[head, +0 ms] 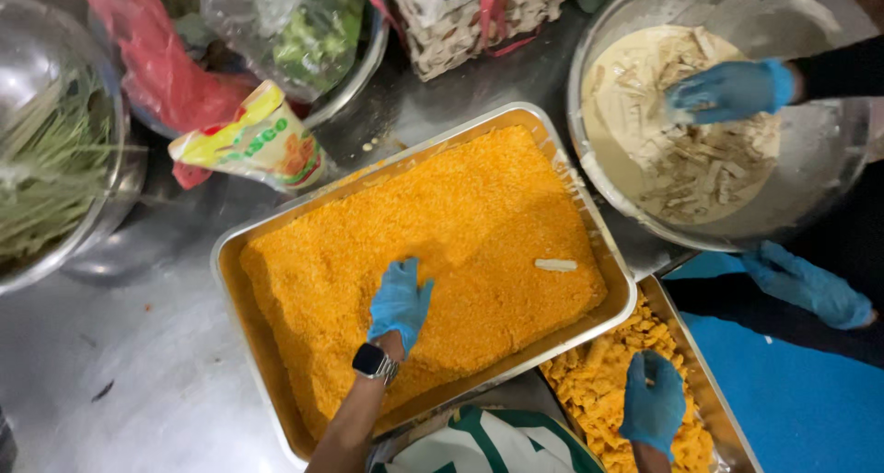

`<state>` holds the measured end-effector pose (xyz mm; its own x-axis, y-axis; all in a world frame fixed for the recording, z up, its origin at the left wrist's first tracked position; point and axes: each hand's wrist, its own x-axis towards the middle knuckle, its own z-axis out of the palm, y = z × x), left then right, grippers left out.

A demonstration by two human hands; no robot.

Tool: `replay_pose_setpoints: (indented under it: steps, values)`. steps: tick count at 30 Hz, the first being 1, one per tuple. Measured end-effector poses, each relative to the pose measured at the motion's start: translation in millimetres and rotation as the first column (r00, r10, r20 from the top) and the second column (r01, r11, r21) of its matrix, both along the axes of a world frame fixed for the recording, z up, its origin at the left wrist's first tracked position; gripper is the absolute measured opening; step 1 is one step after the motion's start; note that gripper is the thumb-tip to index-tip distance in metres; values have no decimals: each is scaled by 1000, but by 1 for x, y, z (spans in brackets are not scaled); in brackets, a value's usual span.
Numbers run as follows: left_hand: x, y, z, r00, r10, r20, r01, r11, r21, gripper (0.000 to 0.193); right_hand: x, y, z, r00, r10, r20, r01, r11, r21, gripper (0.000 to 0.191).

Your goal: The person takes batter-coated food pieces from a bowl and rolls them by hand in a large tray of orange breadcrumbs, pressing the coating over each piece, then places the coated pieces into a side tray with finished coated pieces. A second worker adds batter-coated pieces to the breadcrumb tray.

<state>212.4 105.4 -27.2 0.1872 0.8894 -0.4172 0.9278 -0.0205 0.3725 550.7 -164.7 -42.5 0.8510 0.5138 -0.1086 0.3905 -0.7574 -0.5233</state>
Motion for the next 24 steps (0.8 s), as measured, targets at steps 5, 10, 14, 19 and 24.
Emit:
replay_pose_setpoints:
  steps: [5,10,14,19,24]
  values:
    - [1,-36,0,933,110,344,-161,979,125,52,-88,106,36,763,471,-443,-213,830,515,22]
    - [-8,-46,-39,818,299,491,-395,913,104,48,-167,199,-12,701,706,-102,-661,697,278,51]
    - [-22,-59,-85,713,351,607,-353,928,-121,45,-199,213,-24,683,623,-381,-513,781,357,49]
    - [-30,-61,-87,563,319,762,-198,948,-251,49,-210,232,-21,541,492,-683,-440,857,269,64]
    - [-52,-54,-5,952,293,-85,-250,909,334,63,-201,237,-34,480,587,-652,-516,790,331,78]
